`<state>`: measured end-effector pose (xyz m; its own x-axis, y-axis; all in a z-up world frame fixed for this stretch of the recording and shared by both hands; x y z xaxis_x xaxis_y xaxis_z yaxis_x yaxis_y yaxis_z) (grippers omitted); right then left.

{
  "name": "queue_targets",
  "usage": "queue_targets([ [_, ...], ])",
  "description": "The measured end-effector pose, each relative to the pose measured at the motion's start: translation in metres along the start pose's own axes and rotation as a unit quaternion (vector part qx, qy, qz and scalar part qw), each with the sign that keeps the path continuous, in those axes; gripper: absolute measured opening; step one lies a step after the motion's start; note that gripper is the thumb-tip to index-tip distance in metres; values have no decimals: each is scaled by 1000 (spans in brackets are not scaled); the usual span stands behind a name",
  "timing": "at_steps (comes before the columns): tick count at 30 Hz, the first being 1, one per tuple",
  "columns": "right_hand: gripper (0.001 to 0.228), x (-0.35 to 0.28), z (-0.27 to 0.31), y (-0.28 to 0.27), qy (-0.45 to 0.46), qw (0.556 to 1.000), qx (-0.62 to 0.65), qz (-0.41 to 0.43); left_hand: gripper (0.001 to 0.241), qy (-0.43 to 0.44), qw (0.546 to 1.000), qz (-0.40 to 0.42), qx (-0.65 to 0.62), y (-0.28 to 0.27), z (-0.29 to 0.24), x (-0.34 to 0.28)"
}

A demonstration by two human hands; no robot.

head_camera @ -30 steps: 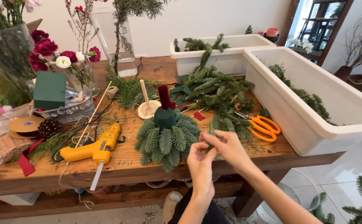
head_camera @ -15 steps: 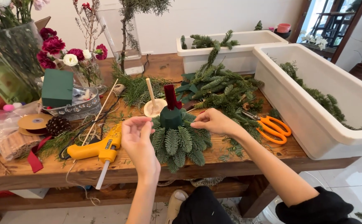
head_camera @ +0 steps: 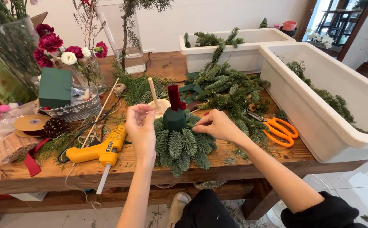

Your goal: The person cuts small branches of pine greenery using orange shears and attaches them to a green floral foam cone. They repeatedly trim the stems and insert them into the foam to build a decorative arrangement.

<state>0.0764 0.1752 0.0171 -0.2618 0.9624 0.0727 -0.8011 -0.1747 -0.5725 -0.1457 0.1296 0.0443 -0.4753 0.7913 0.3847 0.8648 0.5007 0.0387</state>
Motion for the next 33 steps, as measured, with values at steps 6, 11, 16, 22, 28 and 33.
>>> queue_targets([
  [6,24,-4,-1,1,13,1000,3,-3,33,12,991,96,94,17,7,8],
  [11,23,-7,3,2,2,1000,14,-12,60,-9,971,181,156,31,23,7],
  [16,22,-6,3,3,-8,999,38,-21,60,-29,956,191,222,34,34,11],
  [22,21,0,-1,4,-27,998,44,-24,60,-43,952,189,236,33,30,10],
  [28,20,5,1,6,-50,996,72,-13,60,-51,950,196,239,33,28,8],
  [33,23,7,6,5,-73,995,69,-3,60,-50,950,197,237,33,26,9],
])
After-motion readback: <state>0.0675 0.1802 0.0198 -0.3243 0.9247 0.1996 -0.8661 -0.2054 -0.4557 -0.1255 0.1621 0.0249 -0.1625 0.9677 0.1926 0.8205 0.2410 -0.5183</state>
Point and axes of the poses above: each hand's wrist, its own x-axis towards the middle knuckle, its own y-axis out of the palm, z = x × y, the point moved 5 cm from there along x, towards the middle knuckle, and after that the axes turned 11 degrees about x, right-handed, at the moved point
